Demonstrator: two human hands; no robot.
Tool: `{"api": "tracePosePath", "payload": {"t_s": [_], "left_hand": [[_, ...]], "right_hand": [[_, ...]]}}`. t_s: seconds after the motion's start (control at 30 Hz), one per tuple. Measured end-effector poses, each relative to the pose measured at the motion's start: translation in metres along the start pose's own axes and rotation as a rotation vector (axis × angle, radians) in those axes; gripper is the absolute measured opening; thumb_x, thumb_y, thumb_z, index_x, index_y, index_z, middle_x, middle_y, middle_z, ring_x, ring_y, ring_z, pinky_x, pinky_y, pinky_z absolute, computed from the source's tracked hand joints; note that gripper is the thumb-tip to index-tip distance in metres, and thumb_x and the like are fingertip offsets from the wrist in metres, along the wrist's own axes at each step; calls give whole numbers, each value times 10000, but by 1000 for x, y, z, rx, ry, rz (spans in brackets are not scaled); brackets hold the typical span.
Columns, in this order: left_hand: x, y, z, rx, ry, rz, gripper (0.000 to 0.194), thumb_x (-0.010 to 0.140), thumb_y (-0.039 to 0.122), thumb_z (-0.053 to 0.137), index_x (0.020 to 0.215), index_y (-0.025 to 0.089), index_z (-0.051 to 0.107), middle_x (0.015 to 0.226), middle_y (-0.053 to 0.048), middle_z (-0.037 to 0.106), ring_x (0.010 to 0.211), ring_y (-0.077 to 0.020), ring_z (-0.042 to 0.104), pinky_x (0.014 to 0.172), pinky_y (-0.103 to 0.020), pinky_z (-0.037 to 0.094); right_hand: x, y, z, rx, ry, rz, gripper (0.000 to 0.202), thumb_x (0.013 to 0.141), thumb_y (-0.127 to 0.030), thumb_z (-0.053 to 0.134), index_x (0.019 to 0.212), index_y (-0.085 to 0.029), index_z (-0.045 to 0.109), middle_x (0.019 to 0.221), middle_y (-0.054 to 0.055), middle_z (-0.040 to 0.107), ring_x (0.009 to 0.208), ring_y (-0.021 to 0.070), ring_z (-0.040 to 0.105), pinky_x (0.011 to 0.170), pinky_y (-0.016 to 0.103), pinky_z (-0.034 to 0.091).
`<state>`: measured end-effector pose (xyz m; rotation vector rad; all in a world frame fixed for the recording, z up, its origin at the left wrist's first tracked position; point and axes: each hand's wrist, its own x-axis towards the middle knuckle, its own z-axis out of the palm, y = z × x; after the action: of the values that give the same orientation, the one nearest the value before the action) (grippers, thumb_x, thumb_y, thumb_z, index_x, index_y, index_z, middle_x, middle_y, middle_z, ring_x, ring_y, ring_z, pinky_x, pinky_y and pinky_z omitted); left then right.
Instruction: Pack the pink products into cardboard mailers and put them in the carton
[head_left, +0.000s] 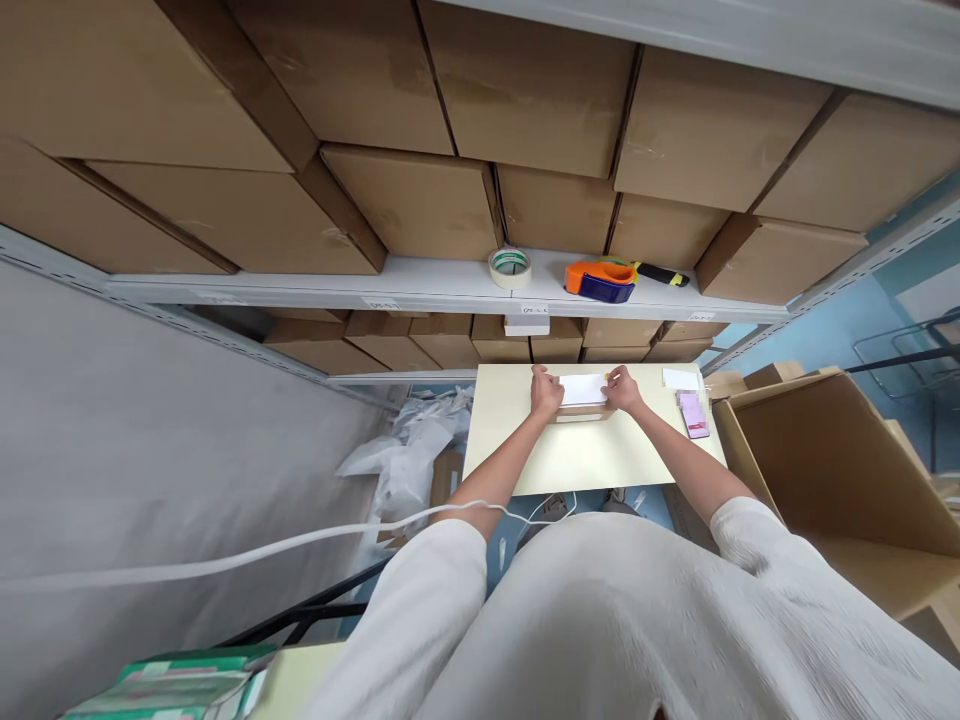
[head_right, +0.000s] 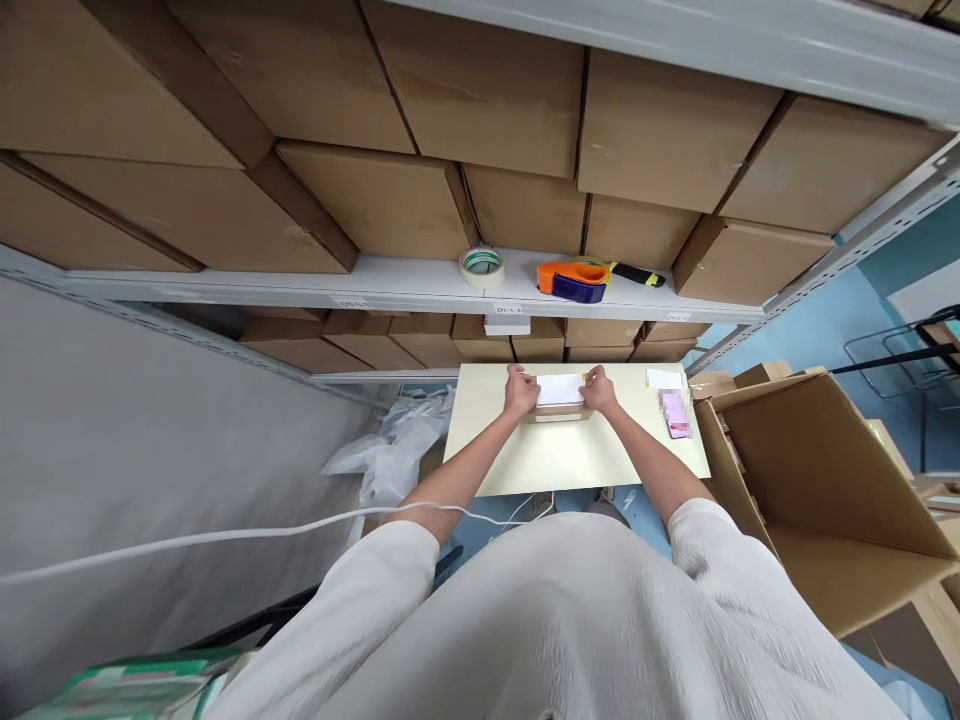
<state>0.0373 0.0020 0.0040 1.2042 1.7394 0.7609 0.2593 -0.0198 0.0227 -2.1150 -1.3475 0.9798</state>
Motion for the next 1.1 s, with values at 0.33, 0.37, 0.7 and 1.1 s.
{"api": "tracePosePath", "payload": {"t_s": [0.33,0.37,0.7,1.1], "left_hand": [[2,-4,3,41,-7,9,535,765,-10,692,1170,281,500,1102,-32,623,1013,-205,645,907,-334,498],[2,-5,3,48,-6,12,525,767,-16,687,1159,279,500,1116,-35,624,1022,-205,647,912,-335,496],[2,-10,6,78,-12,46,476,790,-26,671,1116,280,509,1209,-48,597,1065,-213,655,954,-354,495],[-5,-8,5,392,-84,153,434,924,-14,535,1260,257,494,1294,-97,587,1013,-236,668,902,-384,555]], "right_hand": [[5,3,6,-74,-54,-2,389,722,-132,678,934,-301,400,826,-41,664,879,217,686,831,332,541],[6,3,7,-85,-52,-8,386,720,-131,670,935,-301,397,825,-42,661,876,216,683,830,332,540],[9,8,17,-167,-69,-111,361,729,-135,614,959,-298,388,807,-43,614,843,219,645,778,332,510],[3,6,23,-315,-57,-125,318,854,-107,581,1108,-259,466,959,10,634,868,224,627,765,329,492]]}}
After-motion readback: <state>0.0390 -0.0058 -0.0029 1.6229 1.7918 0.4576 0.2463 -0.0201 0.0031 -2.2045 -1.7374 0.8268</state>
